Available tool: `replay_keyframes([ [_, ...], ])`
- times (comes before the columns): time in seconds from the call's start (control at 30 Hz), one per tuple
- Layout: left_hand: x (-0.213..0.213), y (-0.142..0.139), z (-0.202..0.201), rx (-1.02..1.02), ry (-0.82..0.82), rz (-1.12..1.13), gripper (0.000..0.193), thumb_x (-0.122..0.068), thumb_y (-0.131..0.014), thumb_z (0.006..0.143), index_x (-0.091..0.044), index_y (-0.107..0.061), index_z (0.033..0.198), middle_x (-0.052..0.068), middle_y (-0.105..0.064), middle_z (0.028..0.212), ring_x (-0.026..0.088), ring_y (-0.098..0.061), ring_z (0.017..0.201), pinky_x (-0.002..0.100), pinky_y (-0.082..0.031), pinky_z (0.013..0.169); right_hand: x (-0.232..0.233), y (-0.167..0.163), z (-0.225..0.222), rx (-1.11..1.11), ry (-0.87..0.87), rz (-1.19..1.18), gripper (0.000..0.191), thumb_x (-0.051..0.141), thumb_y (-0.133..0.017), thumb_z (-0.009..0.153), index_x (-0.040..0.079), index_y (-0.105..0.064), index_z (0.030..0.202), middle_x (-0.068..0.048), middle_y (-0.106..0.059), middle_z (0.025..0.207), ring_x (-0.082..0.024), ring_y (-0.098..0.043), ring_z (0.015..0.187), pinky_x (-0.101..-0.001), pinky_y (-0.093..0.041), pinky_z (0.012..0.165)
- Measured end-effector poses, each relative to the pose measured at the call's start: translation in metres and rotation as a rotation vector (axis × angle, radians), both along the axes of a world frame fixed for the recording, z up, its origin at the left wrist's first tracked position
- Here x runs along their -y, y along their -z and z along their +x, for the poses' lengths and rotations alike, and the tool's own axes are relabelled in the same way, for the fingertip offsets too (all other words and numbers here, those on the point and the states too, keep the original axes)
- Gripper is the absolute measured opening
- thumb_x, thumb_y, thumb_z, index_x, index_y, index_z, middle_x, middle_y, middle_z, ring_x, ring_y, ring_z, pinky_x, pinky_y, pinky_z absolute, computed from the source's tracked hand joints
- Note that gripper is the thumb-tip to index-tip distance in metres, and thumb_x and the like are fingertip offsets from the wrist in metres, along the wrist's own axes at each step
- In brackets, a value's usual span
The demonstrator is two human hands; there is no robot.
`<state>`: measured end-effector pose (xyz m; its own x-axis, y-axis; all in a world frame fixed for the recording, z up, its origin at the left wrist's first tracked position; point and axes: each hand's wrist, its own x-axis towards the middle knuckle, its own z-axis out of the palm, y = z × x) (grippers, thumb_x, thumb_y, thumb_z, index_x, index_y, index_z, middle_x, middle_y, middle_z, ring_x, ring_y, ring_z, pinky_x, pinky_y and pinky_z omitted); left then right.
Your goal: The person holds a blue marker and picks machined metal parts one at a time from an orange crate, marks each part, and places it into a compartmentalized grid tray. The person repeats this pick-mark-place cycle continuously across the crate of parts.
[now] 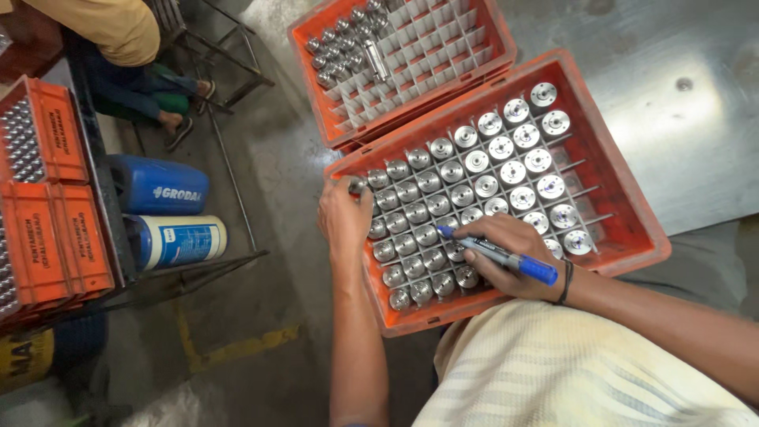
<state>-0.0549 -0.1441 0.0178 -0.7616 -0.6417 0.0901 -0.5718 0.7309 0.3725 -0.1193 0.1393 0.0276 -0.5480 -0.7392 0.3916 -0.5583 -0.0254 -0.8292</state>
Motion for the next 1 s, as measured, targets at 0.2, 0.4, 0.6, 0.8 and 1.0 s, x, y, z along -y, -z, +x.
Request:
replay_keyframes([
  [0.2, -0.023, -0.008, 0.018, 0.029, 0.076, 0.25, 0.033, -0.027, -0.076, 0.083, -0.008, -0.072, 0.11, 0.016, -0.073, 0.104, 0.036, -0.071, 0.084, 0.047, -0.055, 0.08, -0.007, 0.009, 0.0, 0.04, 0.036, 0.028, 0.024, 0.011, -0.072, 0.089, 0.005, -0.069, 0.112, -0.011, -0.073, 0.094, -0.025, -0.071, 0.082, -0.0354, -0.055, 0.071],
  [0.4, -0.046, -0.024, 0.035, 0.168, 0.191, 0.344, 0.029, -0.028, -0.076, 0.083, -0.01, -0.073, 0.105, 0.013, -0.077, 0.103, 0.034, -0.073, 0.098, 0.047, -0.055, 0.083, -0.007, 0.006, 0.002, 0.052, 0.025, 0.025, 0.025, 0.011, -0.071, 0.09, 0.004, -0.068, 0.114, -0.012, -0.073, 0.099, -0.024, -0.073, 0.085, -0.0346, -0.056, 0.073],
  [0.6, -0.046, -0.036, 0.067, 0.262, 0.312, 0.241, 0.034, -0.014, -0.073, 0.077, -0.008, -0.068, 0.11, 0.021, -0.072, 0.095, 0.044, -0.066, 0.095, 0.055, -0.052, 0.08, -0.018, 0.002, 0.001, 0.098, 0.028, 0.103, 0.021, 0.01, -0.07, 0.094, 0.004, -0.069, 0.114, -0.009, -0.073, 0.091, -0.017, -0.071, 0.072, -0.0302, -0.054, 0.063],
  [0.8, -0.055, -0.037, 0.101, 0.364, 0.356, 0.192, 0.022, -0.008, -0.065, 0.078, -0.008, -0.068, 0.099, 0.02, -0.072, 0.089, 0.045, -0.068, 0.088, 0.058, -0.052, 0.077, -0.034, -0.002, 0.002, 0.153, 0.084, 0.108, 0.02, 0.009, -0.066, 0.099, 0.003, -0.068, 0.118, -0.007, -0.07, 0.084, -0.014, -0.068, 0.07, -0.0278, -0.051, 0.065],
  [1.0, -0.08, -0.009, 0.113, 0.63, 0.333, 0.117, 0.04, -0.034, -0.087, 0.07, -0.007, -0.067, 0.091, 0.021, -0.07, 0.085, 0.042, -0.07, 0.083, 0.055, -0.054, 0.071, -0.032, -0.002, 0.006, 0.139, 0.052, 0.096, 0.02, 0.008, -0.068, 0.097, 0.001, -0.068, 0.116, -0.011, -0.073, 0.095, -0.016, -0.072, 0.078, -0.0291, -0.055, 0.07],
])
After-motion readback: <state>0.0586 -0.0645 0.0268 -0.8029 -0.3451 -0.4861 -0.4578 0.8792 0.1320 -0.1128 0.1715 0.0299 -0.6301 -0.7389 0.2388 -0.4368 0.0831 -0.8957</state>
